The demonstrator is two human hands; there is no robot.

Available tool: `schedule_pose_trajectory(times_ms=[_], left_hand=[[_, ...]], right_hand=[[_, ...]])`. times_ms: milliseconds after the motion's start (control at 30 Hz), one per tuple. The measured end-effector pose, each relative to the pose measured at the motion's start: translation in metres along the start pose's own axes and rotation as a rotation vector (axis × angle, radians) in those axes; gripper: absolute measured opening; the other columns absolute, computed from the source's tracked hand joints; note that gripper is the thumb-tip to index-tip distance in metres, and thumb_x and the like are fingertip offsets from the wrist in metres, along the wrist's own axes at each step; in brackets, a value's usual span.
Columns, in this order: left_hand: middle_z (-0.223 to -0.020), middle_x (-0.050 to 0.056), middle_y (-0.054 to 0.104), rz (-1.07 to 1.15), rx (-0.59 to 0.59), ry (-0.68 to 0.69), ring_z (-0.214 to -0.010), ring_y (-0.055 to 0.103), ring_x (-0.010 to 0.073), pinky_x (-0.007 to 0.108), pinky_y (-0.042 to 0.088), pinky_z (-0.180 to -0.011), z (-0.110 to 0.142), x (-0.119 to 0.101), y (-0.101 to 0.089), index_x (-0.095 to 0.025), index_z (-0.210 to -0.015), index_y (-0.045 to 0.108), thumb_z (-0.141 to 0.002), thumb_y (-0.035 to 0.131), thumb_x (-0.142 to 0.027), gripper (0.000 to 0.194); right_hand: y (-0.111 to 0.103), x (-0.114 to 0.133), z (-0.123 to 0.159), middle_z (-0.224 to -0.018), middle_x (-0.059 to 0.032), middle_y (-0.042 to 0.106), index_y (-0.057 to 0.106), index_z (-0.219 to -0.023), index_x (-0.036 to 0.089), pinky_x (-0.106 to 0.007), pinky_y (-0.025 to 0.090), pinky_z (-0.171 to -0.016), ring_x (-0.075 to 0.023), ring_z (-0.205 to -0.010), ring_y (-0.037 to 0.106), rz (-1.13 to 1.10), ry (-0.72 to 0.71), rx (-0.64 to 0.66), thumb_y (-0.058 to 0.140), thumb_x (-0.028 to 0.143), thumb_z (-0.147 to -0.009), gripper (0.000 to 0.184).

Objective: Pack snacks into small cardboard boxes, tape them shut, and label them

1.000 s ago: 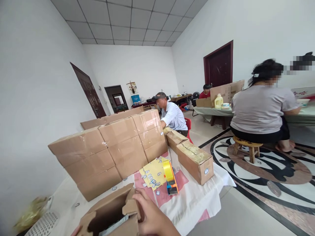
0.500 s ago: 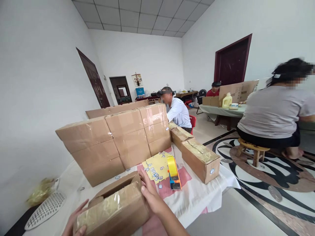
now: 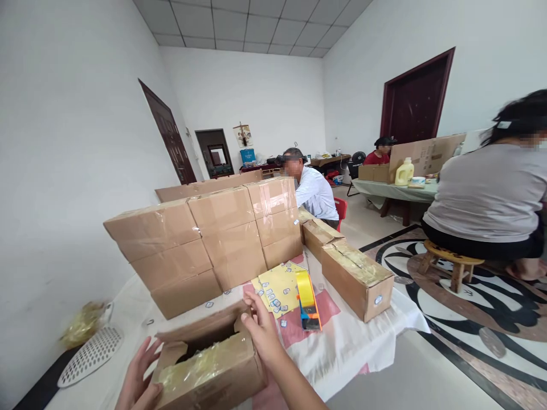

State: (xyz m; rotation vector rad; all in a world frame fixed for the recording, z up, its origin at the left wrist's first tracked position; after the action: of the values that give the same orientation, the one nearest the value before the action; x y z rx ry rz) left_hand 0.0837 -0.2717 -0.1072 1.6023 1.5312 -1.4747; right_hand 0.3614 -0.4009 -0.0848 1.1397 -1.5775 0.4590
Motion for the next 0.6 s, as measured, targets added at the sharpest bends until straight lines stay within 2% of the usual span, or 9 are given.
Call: schedule_pose_trajectory(times_ms=[67,133,200,300,333,400,467,533,600], left_hand=[[-0.158,0.008,0.049,-0.295,0.036,0.220,-0.147,0.042,0.0329,0.060,0.032,-0.121,-0.002,-0.019,0.000,-0.031,-0.154,0.043,-0.098,0.040,-0.044,0.057],[-0.145,0.001,0.064,-0.617,0.155,0.400,-0.139,0.052,0.0316,0.061,0.029,-0.122,0.001,-0.036,0.014,-0.038,-0.137,0.064,-0.096,0.044,-0.038,0.046],[-0.138,-0.001,0.069,-0.836,0.290,0.473,-0.130,0.062,0.0311,0.062,0.033,-0.118,0.006,-0.045,0.032,-0.044,-0.130,0.069,-0.095,0.048,-0.040,0.041],[-0.141,0.006,0.066,-0.988,0.337,0.488,-0.128,0.063,0.0366,0.064,0.042,-0.111,0.015,-0.060,0.056,-0.040,-0.136,0.065,-0.091,0.054,-0.058,0.050],[-0.142,0.010,0.065,-1.021,0.313,0.487,-0.129,0.062,0.0396,0.065,0.043,-0.109,0.018,-0.063,0.062,-0.036,-0.136,0.066,-0.090,0.055,-0.061,0.054],[-0.140,0.016,0.066,-1.067,0.273,0.489,-0.129,0.060,0.0439,0.067,0.044,-0.106,0.023,-0.065,0.071,-0.030,-0.133,0.070,-0.088,0.056,-0.064,0.058],[-0.139,0.018,0.067,-1.085,0.254,0.500,-0.129,0.059,0.0452,0.067,0.044,-0.105,0.026,-0.061,0.076,-0.026,-0.131,0.072,-0.088,0.055,-0.064,0.060],[-0.138,0.017,0.067,-1.083,0.260,0.528,-0.130,0.059,0.0441,0.067,0.044,-0.106,0.026,-0.054,0.076,-0.027,-0.132,0.071,-0.088,0.055,-0.064,0.060],[-0.137,0.015,0.068,-1.079,0.263,0.538,-0.128,0.060,0.0420,0.067,0.042,-0.108,0.023,-0.046,0.073,-0.029,-0.135,0.069,-0.088,0.056,-0.064,0.060]], right_hand=[[0.000,0.011,0.003,-0.126,-0.0078,0.068,0.071,-0.120,0.029,-0.046,0.040,-0.111,-0.0285,-0.124,0.058,0.148,-0.085,0.072,0.058,0.055,-0.097,0.038],[0.004,0.023,0.007,-0.119,-0.0068,0.070,0.077,-0.102,0.028,-0.046,0.041,-0.110,-0.0280,-0.119,0.058,0.289,-0.179,0.148,0.049,0.055,-0.102,0.039],[0.007,0.027,0.011,-0.119,-0.0064,0.070,0.078,-0.096,0.028,-0.048,0.039,-0.110,-0.0282,-0.121,0.055,0.418,-0.211,0.207,0.043,0.052,-0.105,0.043],[-0.009,0.033,0.015,-0.139,-0.0072,0.060,0.075,-0.118,0.031,-0.056,0.030,-0.117,-0.0320,-0.136,0.044,0.632,-0.250,0.135,0.042,0.048,-0.106,0.039],[-0.027,0.038,0.016,-0.147,-0.0079,0.053,0.071,-0.127,0.032,-0.058,0.025,-0.120,-0.0335,-0.142,0.038,0.697,-0.286,0.009,0.042,0.047,-0.105,0.039],[-0.081,0.052,0.019,-0.158,-0.0108,0.037,0.059,-0.141,0.029,-0.060,0.020,-0.122,-0.0350,-0.148,0.029,0.762,-0.341,-0.367,0.045,0.047,-0.103,0.045],[-0.143,0.055,0.022,-0.158,-0.0164,0.032,0.048,-0.148,0.023,-0.057,0.027,-0.120,-0.0350,-0.146,0.033,0.690,-0.279,-0.687,0.050,0.049,-0.098,0.056],[-0.192,0.039,0.013,-0.150,-0.0218,0.040,0.039,-0.150,0.017,-0.055,0.039,-0.113,-0.0357,-0.135,0.047,0.519,-0.086,-0.738,0.060,0.054,-0.087,0.076],[-0.214,0.019,-0.001,-0.132,-0.0212,0.056,0.040,-0.147,0.014,-0.052,0.051,-0.100,-0.0352,-0.119,0.061,0.365,0.088,-0.608,0.070,0.058,-0.076,0.088]])
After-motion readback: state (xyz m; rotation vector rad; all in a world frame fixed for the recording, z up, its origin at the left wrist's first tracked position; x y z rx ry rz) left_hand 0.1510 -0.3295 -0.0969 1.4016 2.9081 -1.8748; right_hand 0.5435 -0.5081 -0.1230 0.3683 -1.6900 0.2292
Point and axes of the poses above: each hand's wrist, its own z-axis away from the middle knuckle, its own y-axis out of the palm, x = y × z, the point moved 8 cm from there along -z, towards the middle knuckle
